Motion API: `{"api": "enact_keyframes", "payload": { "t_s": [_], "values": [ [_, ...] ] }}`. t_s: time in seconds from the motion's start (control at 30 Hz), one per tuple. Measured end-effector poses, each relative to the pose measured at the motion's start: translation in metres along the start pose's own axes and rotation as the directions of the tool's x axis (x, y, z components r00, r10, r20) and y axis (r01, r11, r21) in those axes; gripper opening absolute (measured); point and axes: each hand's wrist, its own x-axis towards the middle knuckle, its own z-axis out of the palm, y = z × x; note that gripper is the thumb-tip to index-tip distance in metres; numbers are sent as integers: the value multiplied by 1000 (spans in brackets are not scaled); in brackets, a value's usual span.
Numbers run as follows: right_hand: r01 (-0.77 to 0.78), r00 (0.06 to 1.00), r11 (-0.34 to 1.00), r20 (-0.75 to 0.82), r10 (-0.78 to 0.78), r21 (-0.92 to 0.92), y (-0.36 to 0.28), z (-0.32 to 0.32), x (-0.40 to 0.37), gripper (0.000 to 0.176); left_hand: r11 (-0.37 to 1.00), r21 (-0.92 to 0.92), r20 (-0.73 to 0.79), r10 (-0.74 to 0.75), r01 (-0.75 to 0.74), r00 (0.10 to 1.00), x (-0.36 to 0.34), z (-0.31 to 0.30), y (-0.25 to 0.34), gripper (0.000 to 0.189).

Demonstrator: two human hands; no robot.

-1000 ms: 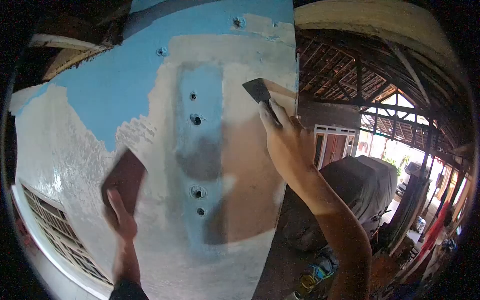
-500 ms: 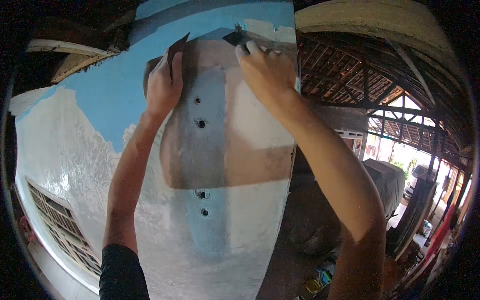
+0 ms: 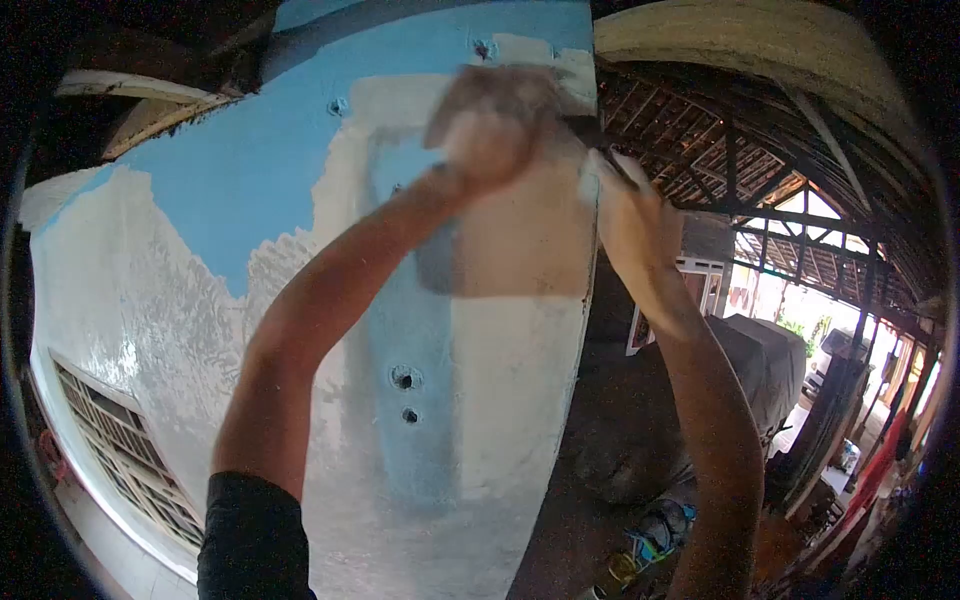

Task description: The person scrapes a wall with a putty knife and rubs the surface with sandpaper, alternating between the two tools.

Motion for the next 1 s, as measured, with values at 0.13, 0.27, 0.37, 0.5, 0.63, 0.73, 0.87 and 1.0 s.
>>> {"api": "enact_keyframes", "payload": {
  "t_s": [0.13, 0.27, 0.37, 0.5, 0.63, 0.73, 0.87, 1.0],
  "values": [
    [-31, 999, 1000, -45, 31, -5, 25, -15, -19, 32, 980, -54, 462, -145, 191, 875, 21, -29, -8, 36],
    [-91, 996, 995, -17, 92, 43, 46, -30, -34, 27, 931, -137, 405, -259, 338, 877, 16, 3, 4, 43],
    [-163, 986, 981, 50, 158, 105, 45, -44, -45, 27, 990, -86, -14, 110, -111, 994, -9, 23, 27, 43],
    [-259, 956, 930, 208, 208, 261, 39, -72, -107, 29, 967, -116, 79, -220, 228, 972, 24, 6, -24, 48],
    [-669, 661, 742, 496, 563, 50, 7, -108, -209, 37, 989, 141, 130, -59, 40, 990, -9, 9, 23, 50],
    [-878, 366, 479, 659, 657, 9, -7, -110, -339, 39, 997, 48, 258, -73, 63, 963, 7, 23, -7, 49],
    [-988, 10, 116, 696, 718, -104, -74, -122, -469, 31, 945, 299, 536, -52, -132, 843, 26, -18, 28, 43],
    [-976, -155, 15, 746, 647, -216, -132, -142, -595, 30, 917, 392, 84, 48, -77, 995, -1, 18, 14, 40]
  ]
}}
